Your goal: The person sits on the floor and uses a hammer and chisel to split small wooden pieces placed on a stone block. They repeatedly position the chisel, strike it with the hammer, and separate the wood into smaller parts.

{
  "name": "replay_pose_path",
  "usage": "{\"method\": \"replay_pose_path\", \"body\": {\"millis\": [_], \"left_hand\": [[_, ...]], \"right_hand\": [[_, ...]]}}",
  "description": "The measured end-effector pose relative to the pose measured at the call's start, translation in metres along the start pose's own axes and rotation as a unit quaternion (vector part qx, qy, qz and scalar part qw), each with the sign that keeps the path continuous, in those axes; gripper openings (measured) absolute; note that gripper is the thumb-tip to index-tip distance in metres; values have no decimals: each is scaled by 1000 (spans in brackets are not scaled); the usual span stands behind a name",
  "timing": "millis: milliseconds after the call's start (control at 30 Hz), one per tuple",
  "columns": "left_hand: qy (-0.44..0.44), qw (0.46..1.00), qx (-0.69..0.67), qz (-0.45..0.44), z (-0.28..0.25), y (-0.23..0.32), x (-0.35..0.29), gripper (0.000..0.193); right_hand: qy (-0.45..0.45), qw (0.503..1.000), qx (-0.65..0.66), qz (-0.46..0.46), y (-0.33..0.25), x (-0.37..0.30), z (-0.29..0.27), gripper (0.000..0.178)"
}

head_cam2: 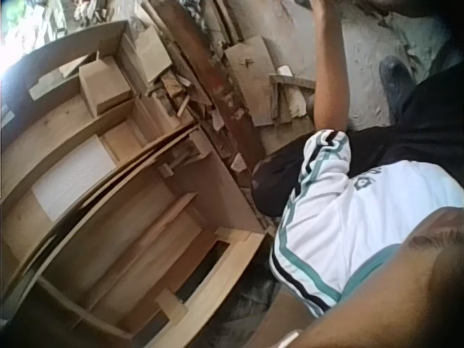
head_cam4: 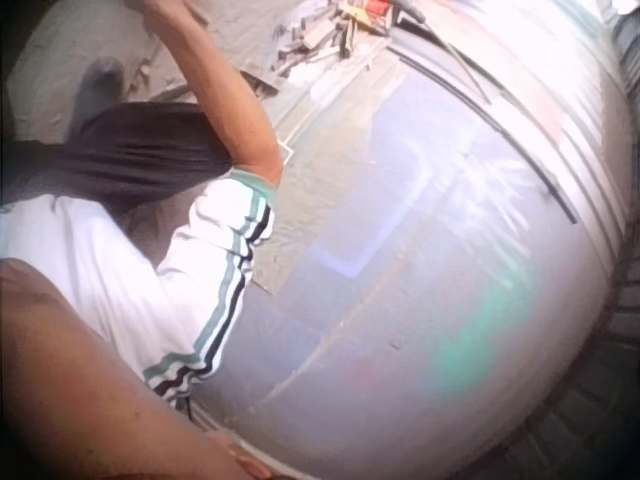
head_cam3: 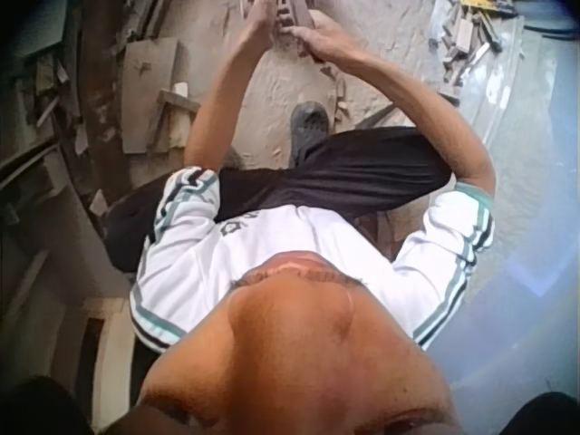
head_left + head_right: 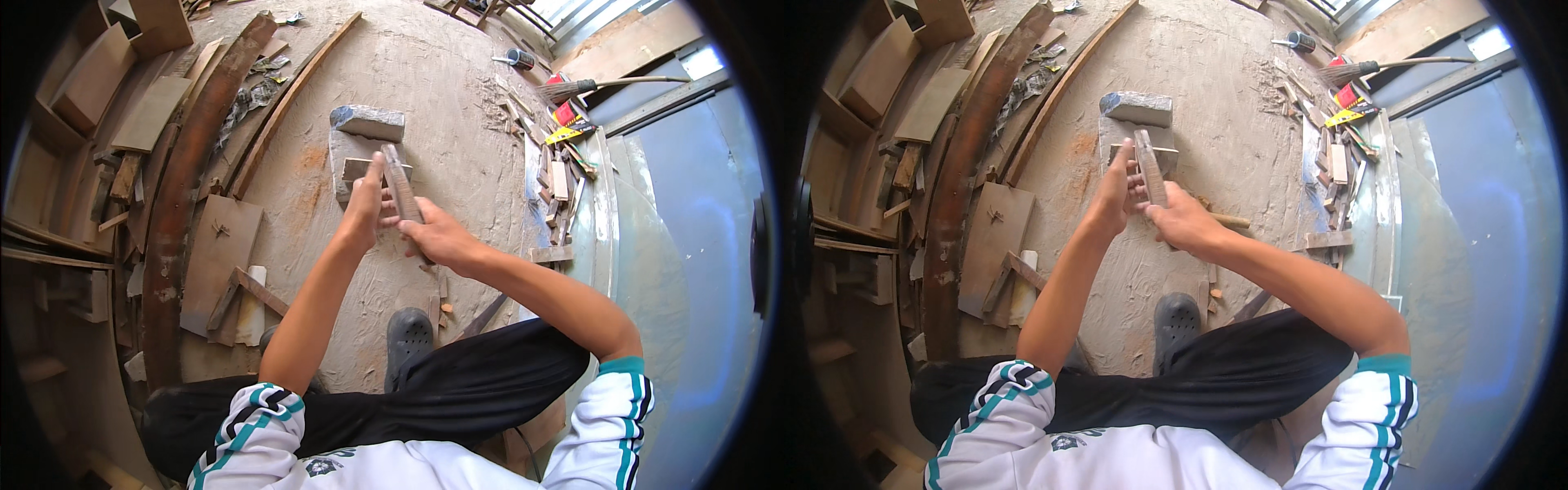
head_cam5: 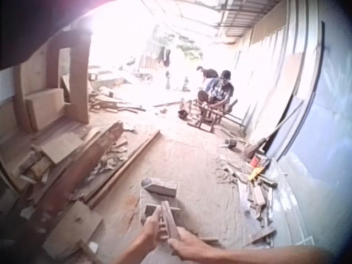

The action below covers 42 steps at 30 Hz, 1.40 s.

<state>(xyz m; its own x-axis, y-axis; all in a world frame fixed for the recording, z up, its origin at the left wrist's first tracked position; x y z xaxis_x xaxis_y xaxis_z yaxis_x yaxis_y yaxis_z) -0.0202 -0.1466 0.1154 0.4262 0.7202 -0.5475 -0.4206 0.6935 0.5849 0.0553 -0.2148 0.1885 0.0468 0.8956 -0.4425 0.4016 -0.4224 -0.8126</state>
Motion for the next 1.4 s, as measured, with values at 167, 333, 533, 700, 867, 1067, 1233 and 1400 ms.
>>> {"method": "replay_pose_path", "body": {"millis": [167,333,533,700,867,1067,1233,1400], "left_hand": [[2,994,104,-12,-17,-30,16,25],[42,994,93,-41,-51,-47,34,20],[62,991,84,-86,-41,-57,50,25],[77,990,71,-95,-34,-56,66,31],[118,986,-10,-117,-38,-59,88,30],[132,982,-35,-134,-46,-64,91,33],[117,977,-38,-174,-48,-78,102,34],[104,976,-43,-185,-56,-77,111,31]], "right_hand": [[-123,990,31,64,57,44,22,39],[-170,984,-8,58,90,70,2,47],[-90,826,-556,17,229,133,-78,39],[-130,758,-639,-31,274,124,-79,46],[-119,803,-580,-60,301,135,-77,49],[-160,828,-536,-40,275,128,-62,40],[-138,902,-366,185,247,93,-87,38],[-4,960,-66,273,171,29,-96,41]]}}
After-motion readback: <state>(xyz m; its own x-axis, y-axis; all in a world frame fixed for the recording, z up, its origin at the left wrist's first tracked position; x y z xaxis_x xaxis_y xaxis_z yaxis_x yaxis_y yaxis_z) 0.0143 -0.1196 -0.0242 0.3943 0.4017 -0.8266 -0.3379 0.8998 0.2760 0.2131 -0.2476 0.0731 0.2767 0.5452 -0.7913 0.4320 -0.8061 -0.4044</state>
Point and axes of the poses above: each hand's wrist, its own x-axis towards the middle knuckle, its own z-axis out of the palm, y = z × x, the point moved 10 cm from there along x, towards the middle knuckle, and after that the axes turned 7 degrees about -x, right-handed, at the moved point
